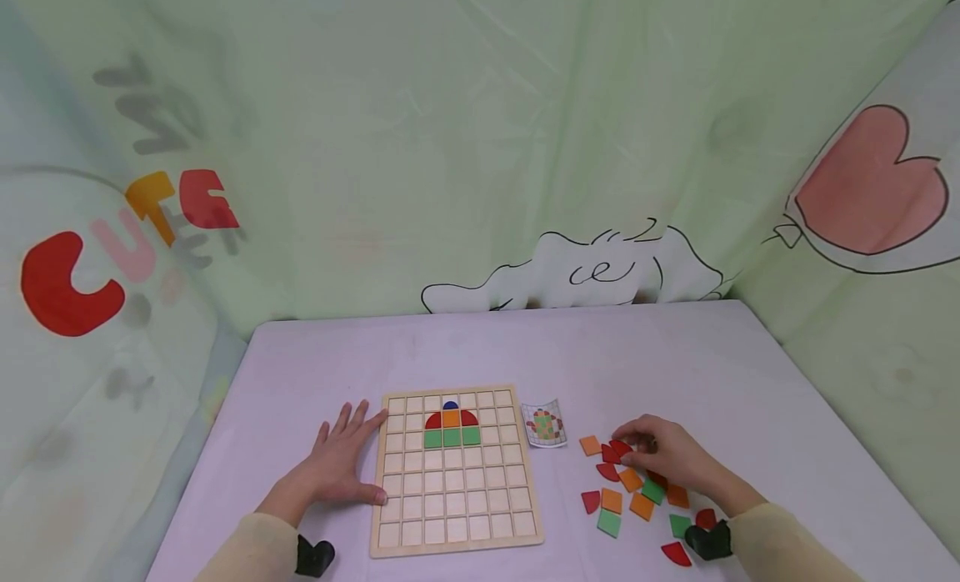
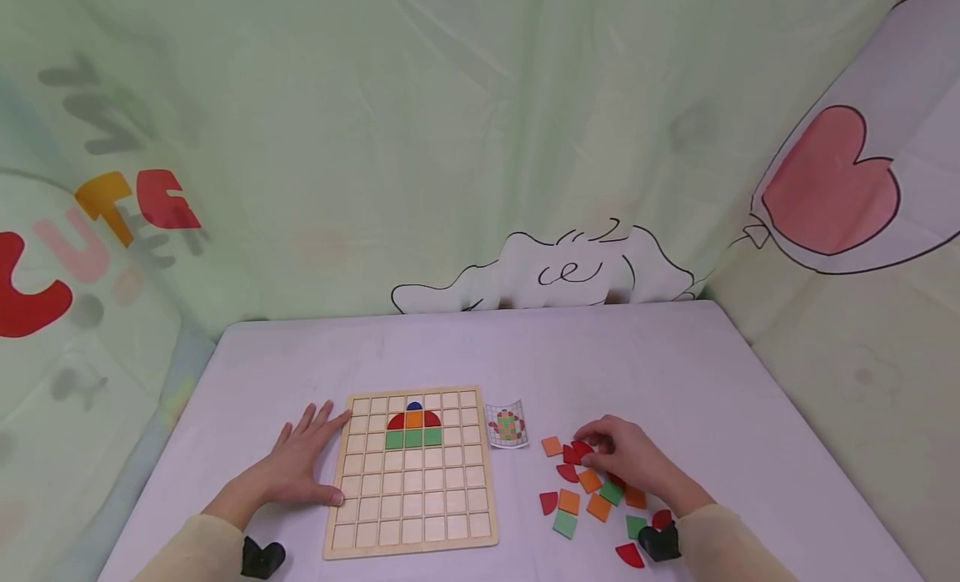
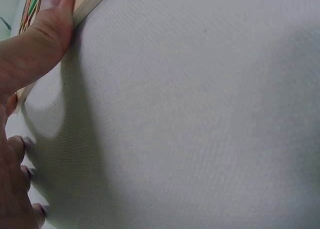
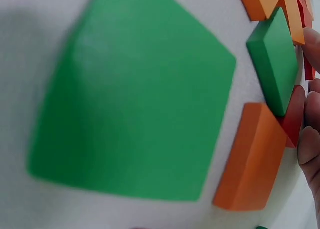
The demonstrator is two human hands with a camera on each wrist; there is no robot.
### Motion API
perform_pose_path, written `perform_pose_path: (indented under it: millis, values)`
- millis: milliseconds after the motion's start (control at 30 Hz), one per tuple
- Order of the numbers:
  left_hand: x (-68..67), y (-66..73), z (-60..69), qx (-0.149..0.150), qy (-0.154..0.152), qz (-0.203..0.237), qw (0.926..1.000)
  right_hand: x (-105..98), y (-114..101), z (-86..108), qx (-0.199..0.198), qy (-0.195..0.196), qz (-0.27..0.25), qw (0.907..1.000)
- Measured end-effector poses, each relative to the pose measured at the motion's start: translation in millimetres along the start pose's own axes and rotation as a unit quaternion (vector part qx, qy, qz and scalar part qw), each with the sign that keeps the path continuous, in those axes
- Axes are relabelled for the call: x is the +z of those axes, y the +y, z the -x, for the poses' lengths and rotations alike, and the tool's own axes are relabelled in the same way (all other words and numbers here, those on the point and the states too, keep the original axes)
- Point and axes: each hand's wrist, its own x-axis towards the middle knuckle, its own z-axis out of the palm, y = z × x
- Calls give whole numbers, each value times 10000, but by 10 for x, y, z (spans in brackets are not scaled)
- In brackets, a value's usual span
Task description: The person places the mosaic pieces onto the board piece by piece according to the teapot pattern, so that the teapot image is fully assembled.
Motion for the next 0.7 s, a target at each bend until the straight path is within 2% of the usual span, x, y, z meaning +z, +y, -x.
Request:
perform_pose_path:
  millis: [333,567,700]
  values:
    - [-2,14,12,-63,-29,-19,10000,-5,-31,7,-123,-97,-99,9998]
    - [-5,24,19,-104,-32,-22,9999,12,-125,-32,-453,-179,-11,9988]
    - [-7,13,18,-66,-39,-2,10000,61,-191,-88,-355,-181,173,9991]
